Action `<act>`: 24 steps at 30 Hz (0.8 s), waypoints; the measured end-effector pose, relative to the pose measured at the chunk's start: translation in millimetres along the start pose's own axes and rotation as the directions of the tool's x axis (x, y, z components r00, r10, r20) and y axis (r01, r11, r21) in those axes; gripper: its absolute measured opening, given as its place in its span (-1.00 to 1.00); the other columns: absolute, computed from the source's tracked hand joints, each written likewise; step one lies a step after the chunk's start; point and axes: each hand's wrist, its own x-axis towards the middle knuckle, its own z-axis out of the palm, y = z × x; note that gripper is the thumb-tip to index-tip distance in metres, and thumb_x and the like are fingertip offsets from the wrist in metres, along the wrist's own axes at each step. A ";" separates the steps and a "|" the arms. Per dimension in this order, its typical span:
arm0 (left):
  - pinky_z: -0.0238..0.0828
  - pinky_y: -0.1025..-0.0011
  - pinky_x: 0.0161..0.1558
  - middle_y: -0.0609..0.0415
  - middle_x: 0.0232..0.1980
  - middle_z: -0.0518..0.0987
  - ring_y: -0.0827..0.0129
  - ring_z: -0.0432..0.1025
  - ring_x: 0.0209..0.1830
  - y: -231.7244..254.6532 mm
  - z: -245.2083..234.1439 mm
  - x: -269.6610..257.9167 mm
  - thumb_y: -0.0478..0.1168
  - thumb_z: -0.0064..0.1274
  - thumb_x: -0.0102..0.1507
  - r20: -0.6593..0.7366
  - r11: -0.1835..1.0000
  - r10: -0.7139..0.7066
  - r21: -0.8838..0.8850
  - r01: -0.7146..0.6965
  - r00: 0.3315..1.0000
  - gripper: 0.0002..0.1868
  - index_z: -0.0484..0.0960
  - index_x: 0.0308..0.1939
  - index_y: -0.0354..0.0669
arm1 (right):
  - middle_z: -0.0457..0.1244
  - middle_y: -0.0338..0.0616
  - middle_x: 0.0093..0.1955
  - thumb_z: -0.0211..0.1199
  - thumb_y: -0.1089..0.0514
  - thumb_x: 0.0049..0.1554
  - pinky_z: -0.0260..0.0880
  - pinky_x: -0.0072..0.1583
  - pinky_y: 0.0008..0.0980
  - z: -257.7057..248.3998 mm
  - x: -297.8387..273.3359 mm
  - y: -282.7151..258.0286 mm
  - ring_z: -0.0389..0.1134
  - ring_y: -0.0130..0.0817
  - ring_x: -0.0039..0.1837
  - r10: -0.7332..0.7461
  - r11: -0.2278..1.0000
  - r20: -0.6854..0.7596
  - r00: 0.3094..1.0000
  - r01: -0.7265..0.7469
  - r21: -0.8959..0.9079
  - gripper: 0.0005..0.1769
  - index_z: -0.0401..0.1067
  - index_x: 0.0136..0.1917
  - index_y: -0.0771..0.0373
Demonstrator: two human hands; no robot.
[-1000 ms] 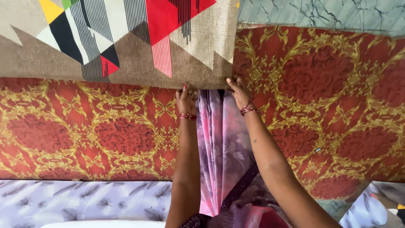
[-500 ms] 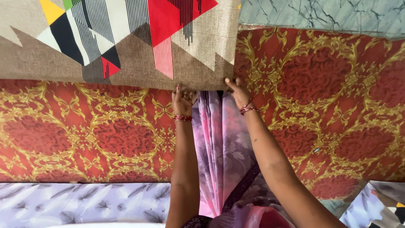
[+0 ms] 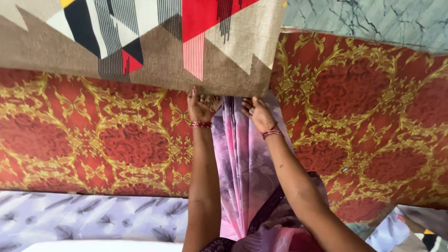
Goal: The person folds a large patterned textile on a bed by hand. They repeatedly lift, fold, and smooth the fabric, working from one side to the other to create a compact stack.
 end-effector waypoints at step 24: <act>0.43 0.36 -0.31 0.09 -0.15 0.61 0.33 0.50 -0.25 64.6 -27.1 78.2 -0.31 0.20 0.26 0.032 0.999 0.034 -0.020 -0.033 0.999 -0.76 0.49 -0.05 -0.06 | 0.27 -0.41 0.19 0.52 -0.04 0.02 0.34 0.32 -0.09 92.8 68.7 72.5 0.24 -0.37 0.27 -0.168 0.985 -0.146 0.975 0.174 0.023 -0.52 0.42 0.16 -0.02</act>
